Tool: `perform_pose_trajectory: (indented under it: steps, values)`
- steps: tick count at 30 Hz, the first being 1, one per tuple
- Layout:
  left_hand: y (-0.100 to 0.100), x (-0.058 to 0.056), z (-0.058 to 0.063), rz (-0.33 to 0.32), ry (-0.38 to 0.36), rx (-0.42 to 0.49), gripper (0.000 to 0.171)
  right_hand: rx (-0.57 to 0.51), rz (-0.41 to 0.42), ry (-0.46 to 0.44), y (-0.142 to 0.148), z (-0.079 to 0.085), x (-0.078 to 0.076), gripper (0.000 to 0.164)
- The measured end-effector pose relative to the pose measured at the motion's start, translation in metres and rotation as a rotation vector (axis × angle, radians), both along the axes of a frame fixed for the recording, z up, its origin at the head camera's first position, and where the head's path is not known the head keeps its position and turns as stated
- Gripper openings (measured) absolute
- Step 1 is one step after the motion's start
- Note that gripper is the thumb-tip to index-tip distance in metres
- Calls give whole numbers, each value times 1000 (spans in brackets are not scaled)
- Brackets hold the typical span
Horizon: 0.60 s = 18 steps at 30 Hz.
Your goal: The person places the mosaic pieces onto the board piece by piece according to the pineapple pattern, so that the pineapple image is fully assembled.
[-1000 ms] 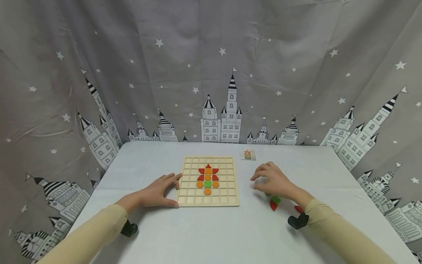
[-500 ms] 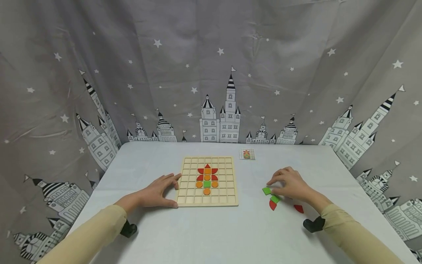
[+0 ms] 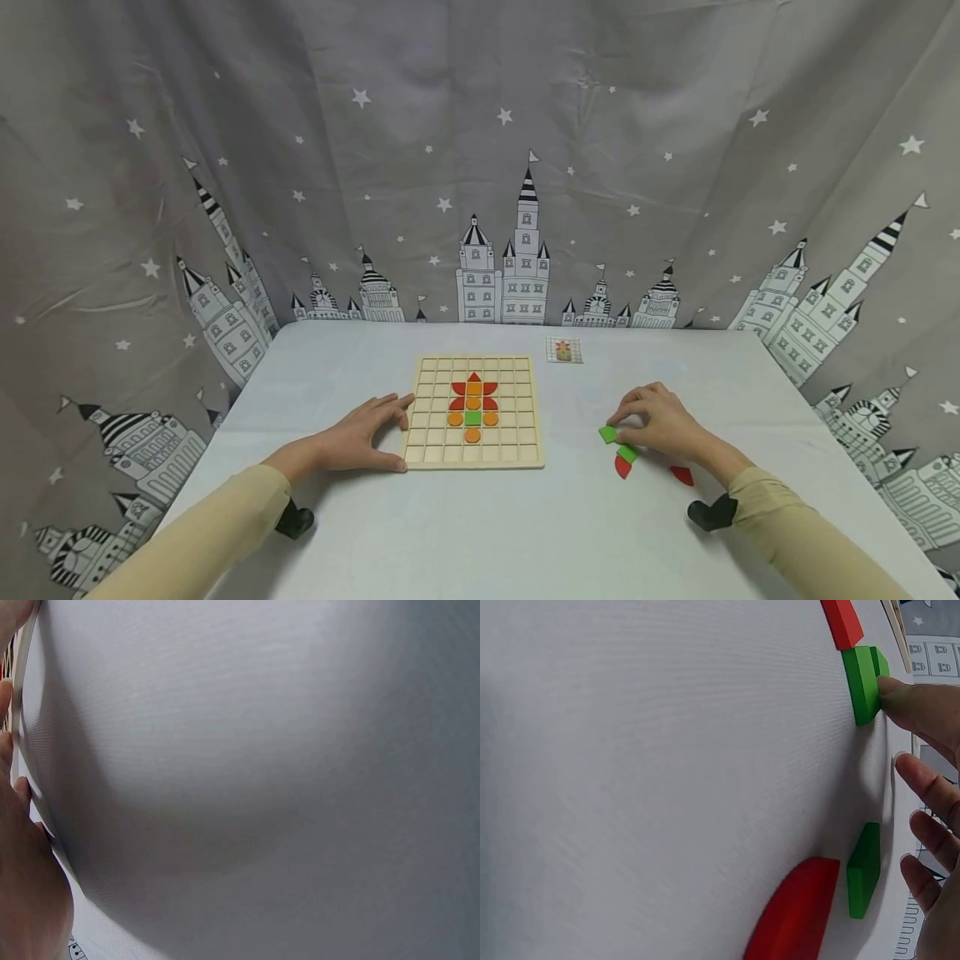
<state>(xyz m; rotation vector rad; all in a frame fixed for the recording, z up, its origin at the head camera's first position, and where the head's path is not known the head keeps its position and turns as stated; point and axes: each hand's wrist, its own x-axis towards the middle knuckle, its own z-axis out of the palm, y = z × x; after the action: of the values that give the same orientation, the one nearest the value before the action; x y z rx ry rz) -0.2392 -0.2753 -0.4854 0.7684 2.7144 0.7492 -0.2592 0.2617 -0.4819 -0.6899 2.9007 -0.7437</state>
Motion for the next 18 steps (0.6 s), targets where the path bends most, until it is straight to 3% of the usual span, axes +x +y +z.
perform_pose_trajectory:
  steps: [18]
  values:
    - [-1,0,1,-14,8,13,55,-60,-87,-11,-4,-10,-2,18]
